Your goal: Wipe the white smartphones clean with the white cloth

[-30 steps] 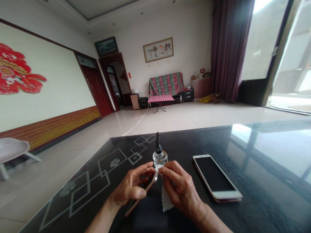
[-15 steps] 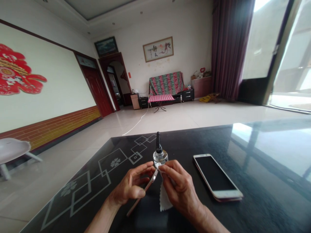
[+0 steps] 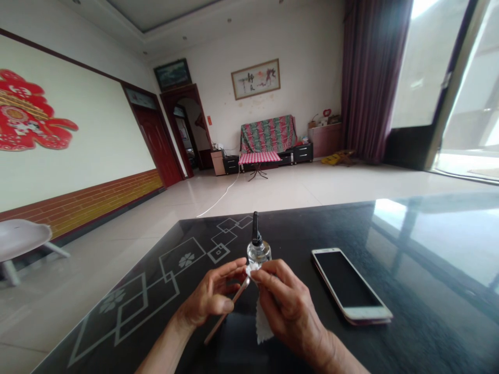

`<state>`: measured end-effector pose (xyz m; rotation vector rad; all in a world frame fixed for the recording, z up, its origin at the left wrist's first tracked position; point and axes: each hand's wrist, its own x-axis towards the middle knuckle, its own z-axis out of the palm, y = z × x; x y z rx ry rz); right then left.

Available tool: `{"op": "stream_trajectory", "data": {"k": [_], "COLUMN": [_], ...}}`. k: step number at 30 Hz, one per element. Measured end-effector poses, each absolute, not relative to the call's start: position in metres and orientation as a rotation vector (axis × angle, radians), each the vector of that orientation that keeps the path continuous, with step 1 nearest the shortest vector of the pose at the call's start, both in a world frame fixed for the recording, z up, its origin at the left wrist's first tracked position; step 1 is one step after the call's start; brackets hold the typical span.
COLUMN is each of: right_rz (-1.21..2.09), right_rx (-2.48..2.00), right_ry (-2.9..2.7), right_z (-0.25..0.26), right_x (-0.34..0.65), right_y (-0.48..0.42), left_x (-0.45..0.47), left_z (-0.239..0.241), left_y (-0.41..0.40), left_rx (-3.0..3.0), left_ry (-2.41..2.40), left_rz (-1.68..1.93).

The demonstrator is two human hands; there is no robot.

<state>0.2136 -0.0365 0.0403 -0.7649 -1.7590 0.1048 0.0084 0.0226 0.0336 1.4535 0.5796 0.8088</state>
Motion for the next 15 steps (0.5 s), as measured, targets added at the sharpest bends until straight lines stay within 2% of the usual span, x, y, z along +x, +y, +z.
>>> {"op": "stream_trajectory", "data": {"k": [15], "right_rz": [0.108], "right_rx": [-0.881], "right_ry": [-1.656], "right_z": [0.026], "right_x": [0.220], "right_y": [-0.022], "left_x": [0.005], "left_z": [0.028], "left_y": [0.026], "left_rx": [1.396], "left_ry": [0.471], "left_rz": [0.774]}}
